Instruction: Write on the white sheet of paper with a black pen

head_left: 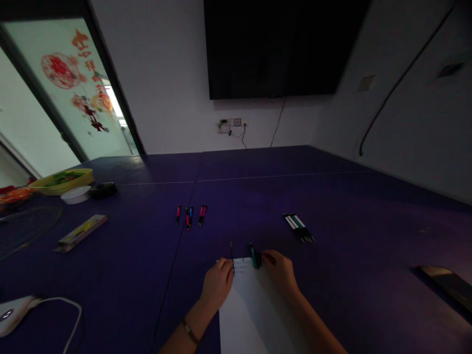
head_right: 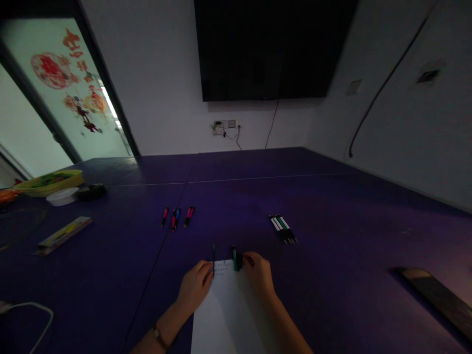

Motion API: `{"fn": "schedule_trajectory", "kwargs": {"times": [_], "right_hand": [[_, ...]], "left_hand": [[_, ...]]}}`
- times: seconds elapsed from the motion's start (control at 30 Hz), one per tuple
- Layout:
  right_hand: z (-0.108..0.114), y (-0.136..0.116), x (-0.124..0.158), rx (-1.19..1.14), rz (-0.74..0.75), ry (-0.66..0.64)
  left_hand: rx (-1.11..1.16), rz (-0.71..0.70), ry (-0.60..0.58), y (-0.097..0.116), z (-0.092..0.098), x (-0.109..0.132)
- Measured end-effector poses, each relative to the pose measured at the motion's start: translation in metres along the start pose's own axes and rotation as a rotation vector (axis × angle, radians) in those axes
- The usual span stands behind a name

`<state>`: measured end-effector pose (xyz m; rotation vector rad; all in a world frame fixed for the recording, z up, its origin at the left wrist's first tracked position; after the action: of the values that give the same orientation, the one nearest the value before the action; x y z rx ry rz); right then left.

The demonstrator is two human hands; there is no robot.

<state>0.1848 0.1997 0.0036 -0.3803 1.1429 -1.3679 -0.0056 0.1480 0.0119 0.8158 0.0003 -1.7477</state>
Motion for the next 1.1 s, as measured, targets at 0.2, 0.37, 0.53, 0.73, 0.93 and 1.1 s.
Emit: {"fn": "schedule_trajectory", "kwargs": {"times": [0.2,0.37,0.53,0.73,0.93,1.1], "right_hand": [[-0.003,0.001,-0.001,-0.032,-0.025,-0.028],[-0.004,0.001,-0.001,-0.038,-0.032,-0.046],[-0.004,-0.002,-0.001,-0.046,-0.011,-0.034],[0.002,0.002,-0.003,-0.086,-0.077,0.032],[0.026,0.025,-0.008,-0.19,-0.33,0.277],[0.039,0.043,-0.006,-0.494,-0.564,0.495]], "left_hand": [[0.01,-0.014,-0.012,0.002,0.002,0.0],[0.009,-0.018,-0.013,0.001,0.001,0.0],[-0.005,-0.02,-0.01,0.002,0.002,0.0],[-0.003,-0.027,-0.013,0.003,0.005,0.0],[-0.018,-0.001,0.019,0.002,0.007,0.0],[-0.051,0.074,0.067,-0.004,0.009,0.002]]}}
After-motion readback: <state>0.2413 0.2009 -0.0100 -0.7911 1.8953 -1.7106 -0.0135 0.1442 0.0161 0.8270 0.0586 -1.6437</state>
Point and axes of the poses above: each hand's wrist, its own x-axis away from the middle knuckle, its own z-axis out of the back of the hand, y = z × x, the point moved 6 cm from there along -x, towards the middle knuckle, and after that the axes turned 13 degrees about y, right-handed, at the moved point
